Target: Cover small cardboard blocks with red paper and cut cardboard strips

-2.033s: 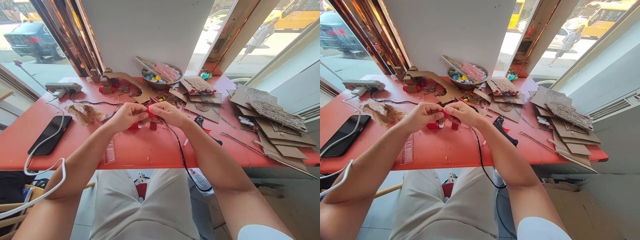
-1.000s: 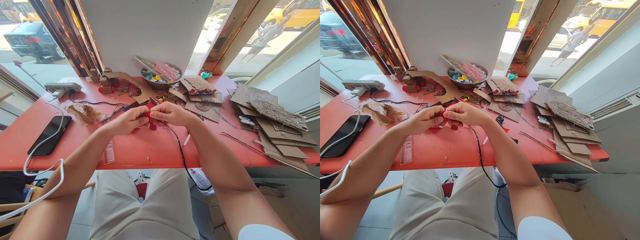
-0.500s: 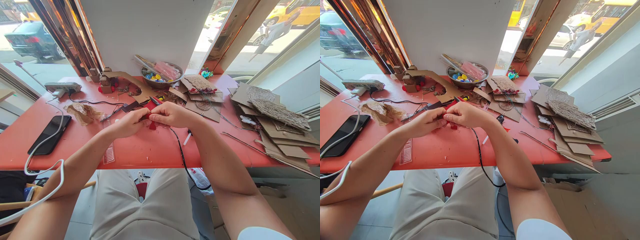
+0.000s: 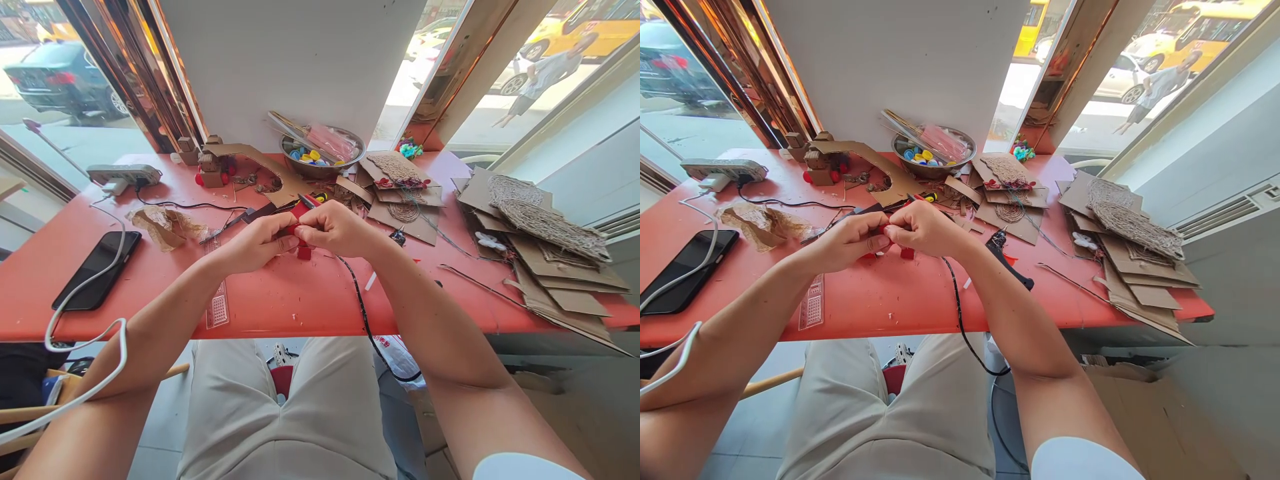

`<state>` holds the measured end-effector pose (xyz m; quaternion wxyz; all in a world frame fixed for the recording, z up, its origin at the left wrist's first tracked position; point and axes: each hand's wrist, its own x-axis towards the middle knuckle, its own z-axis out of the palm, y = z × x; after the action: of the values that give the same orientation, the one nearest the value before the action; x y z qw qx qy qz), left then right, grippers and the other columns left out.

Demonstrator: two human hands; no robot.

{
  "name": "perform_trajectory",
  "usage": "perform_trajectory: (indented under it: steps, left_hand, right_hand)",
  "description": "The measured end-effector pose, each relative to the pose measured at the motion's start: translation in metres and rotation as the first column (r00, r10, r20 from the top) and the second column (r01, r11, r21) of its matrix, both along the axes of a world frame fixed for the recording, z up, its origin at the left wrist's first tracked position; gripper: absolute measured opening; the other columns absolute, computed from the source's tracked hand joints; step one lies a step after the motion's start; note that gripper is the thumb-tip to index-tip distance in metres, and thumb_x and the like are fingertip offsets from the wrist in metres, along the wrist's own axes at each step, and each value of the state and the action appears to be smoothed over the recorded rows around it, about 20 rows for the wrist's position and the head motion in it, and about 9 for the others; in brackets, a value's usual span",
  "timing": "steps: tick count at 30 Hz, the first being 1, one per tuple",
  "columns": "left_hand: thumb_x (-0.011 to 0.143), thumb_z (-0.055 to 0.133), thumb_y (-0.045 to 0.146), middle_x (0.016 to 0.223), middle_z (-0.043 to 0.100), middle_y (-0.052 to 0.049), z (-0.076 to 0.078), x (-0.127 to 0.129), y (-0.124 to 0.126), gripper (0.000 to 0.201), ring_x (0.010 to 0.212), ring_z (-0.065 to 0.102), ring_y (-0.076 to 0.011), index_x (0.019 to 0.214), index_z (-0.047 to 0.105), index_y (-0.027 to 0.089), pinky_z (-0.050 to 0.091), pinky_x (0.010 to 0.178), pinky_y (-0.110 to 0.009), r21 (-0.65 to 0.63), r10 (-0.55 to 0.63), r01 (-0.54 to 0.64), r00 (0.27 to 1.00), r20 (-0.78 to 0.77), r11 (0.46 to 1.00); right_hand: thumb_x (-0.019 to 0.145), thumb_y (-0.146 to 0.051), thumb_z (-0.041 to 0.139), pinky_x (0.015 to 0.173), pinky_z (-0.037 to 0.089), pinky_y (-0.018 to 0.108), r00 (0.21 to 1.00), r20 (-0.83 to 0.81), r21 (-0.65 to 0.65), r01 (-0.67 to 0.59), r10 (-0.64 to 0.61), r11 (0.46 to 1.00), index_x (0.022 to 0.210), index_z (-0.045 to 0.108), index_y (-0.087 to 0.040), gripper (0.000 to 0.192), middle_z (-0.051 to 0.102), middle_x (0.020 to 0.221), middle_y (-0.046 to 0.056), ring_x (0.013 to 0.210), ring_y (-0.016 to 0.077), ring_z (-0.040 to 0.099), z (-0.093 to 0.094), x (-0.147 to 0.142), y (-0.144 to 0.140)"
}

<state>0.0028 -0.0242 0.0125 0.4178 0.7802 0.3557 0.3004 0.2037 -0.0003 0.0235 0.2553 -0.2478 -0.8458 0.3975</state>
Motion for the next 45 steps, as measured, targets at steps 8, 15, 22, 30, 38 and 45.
perform_trajectory:
  steps: [8,15,22,30,38,45]
  left_hand:
    - [0.083,0.070,0.054,0.066,0.054,0.003,-0.002,-0.005,0.009,0.037,0.060,0.046,-0.0126,0.074,0.052,0.023,0.034,0.055,-0.025,-0.020,0.035,-0.035,0.999,0.002,0.999]
    - [0.087,0.069,0.057,0.060,0.054,0.004,-0.007,-0.006,0.013,0.038,0.047,0.038,-0.0084,0.077,0.054,0.023,0.028,0.046,-0.024,-0.105,0.035,-0.026,0.996,0.087,0.994]
    - [0.088,0.072,0.057,0.053,0.049,0.006,-0.004,-0.010,0.012,0.041,0.044,0.036,-0.0075,0.076,0.053,0.023,0.026,0.045,-0.023,-0.104,0.011,0.003,0.991,0.132,0.995]
    - [0.081,0.080,0.061,0.060,0.060,0.002,-0.004,-0.009,0.016,0.046,0.046,0.049,-0.0098,0.076,0.057,0.022,0.039,0.048,-0.025,-0.089,0.103,-0.084,0.968,0.230,0.992]
    - [0.072,0.085,0.057,0.064,0.063,0.001,0.000,-0.013,0.016,0.042,0.055,0.051,-0.0106,0.077,0.067,0.019,0.037,0.052,-0.023,-0.075,0.122,-0.112,0.981,0.149,0.991]
    - [0.056,0.094,0.037,0.078,0.070,0.000,-0.008,-0.006,0.017,0.049,0.072,0.069,-0.0174,0.092,0.065,0.021,0.057,0.068,-0.030,-0.184,0.310,-0.263,0.896,0.317,0.947]
  right_hand:
    - [0.097,-0.044,0.052,0.052,0.022,0.024,0.998,-0.031,0.022,0.051,-0.050,0.998,0.061,0.035,-0.024,0.045,0.031,0.054,-0.007,0.054,0.0070,0.027,-0.010,-0.006,0.006]
    - [0.090,-0.077,0.063,0.049,0.027,0.023,0.999,0.037,-0.051,-0.013,0.015,0.999,0.066,0.051,-0.020,0.063,0.049,0.056,-0.005,0.050,0.0068,0.037,-0.005,-0.002,0.007]
    - [0.093,-0.062,0.057,0.048,0.027,0.023,0.996,-0.062,-0.032,0.064,-0.066,0.997,0.062,0.042,-0.024,0.051,0.041,0.049,-0.006,0.047,0.0073,0.034,-0.021,-0.013,0.005]
    - [0.097,-0.043,0.051,0.052,0.029,0.024,0.974,-0.178,0.068,0.152,-0.137,0.986,0.062,0.041,-0.024,0.042,0.043,0.052,-0.005,0.053,0.0084,0.036,-0.027,-0.019,0.002]
    - [0.097,-0.057,0.054,0.046,0.027,0.022,0.983,-0.160,-0.100,0.073,-0.088,0.992,0.058,0.044,-0.023,0.053,0.044,0.046,-0.006,0.043,0.0059,0.033,-0.026,-0.014,0.003]
    - [0.094,-0.030,0.045,0.052,0.033,0.024,0.924,-0.247,-0.020,0.298,-0.293,0.954,0.056,0.043,-0.024,0.039,0.050,0.050,-0.003,0.048,0.0085,0.042,-0.029,-0.022,0.000]
